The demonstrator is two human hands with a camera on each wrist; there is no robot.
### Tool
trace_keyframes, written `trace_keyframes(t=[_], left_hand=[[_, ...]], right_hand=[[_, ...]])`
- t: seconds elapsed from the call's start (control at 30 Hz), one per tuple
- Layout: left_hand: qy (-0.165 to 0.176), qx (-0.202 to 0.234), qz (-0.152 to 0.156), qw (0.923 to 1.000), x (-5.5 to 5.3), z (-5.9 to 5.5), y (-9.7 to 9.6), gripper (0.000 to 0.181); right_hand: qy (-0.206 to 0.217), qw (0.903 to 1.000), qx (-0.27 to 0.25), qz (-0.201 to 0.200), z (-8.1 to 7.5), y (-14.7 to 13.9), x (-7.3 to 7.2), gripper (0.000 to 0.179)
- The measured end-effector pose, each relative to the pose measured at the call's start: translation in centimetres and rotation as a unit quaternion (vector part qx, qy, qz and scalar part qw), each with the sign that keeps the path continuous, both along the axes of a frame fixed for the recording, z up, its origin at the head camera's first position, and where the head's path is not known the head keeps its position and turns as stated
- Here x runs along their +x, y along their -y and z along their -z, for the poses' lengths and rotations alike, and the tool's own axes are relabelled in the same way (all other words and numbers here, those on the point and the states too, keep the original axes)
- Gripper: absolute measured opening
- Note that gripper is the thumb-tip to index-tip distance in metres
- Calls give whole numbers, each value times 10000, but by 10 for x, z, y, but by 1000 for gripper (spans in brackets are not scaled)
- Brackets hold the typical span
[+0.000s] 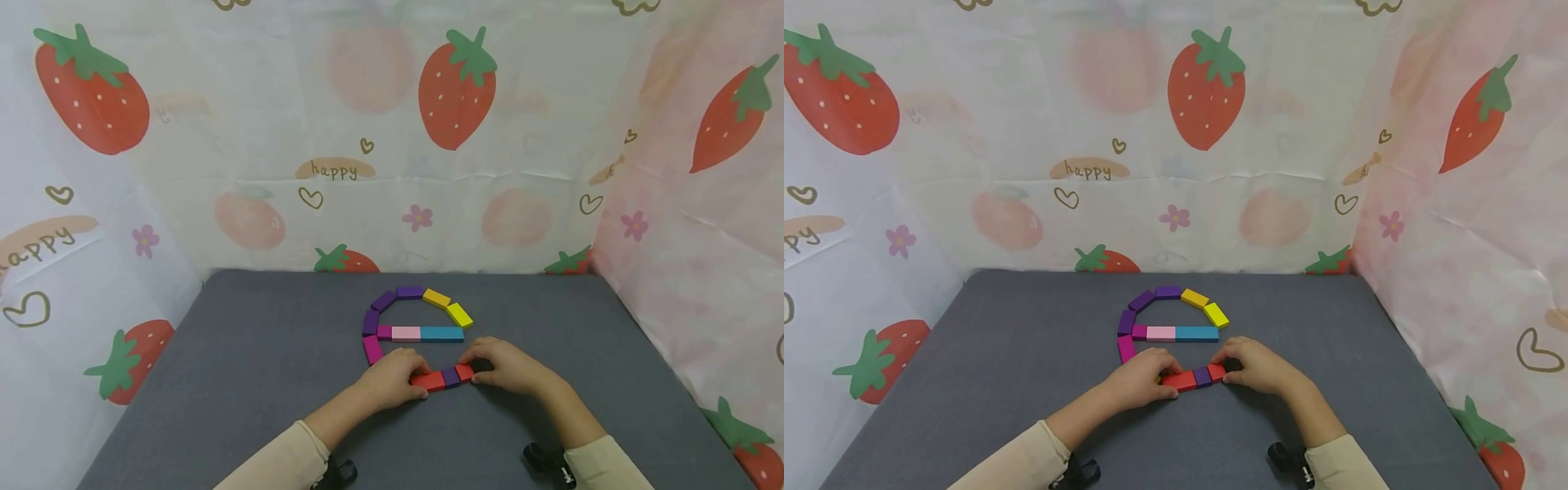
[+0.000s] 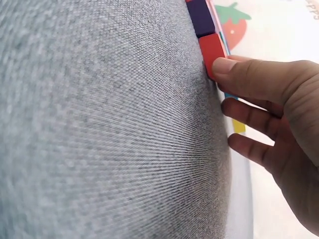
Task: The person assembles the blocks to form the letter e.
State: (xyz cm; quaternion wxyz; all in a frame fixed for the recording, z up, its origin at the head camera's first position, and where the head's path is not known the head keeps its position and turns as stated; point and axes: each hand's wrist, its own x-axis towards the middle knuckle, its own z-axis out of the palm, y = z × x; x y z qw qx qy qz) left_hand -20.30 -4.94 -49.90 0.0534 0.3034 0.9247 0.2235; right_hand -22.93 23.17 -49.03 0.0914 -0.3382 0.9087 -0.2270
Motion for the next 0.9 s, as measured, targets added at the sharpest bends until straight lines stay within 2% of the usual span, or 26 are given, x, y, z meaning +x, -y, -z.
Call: trace_keyframes(t=[0.43, 0.9], left_hand=[[5, -75, -19, 10000, 1, -4, -1, 30], [-36, -96, -4, 9999, 3, -4, -1, 31]], right_hand=[[-110, 9999, 90, 18, 3, -1, -1, 28], [84, 9996, 225, 144, 1, 3, -1, 31]])
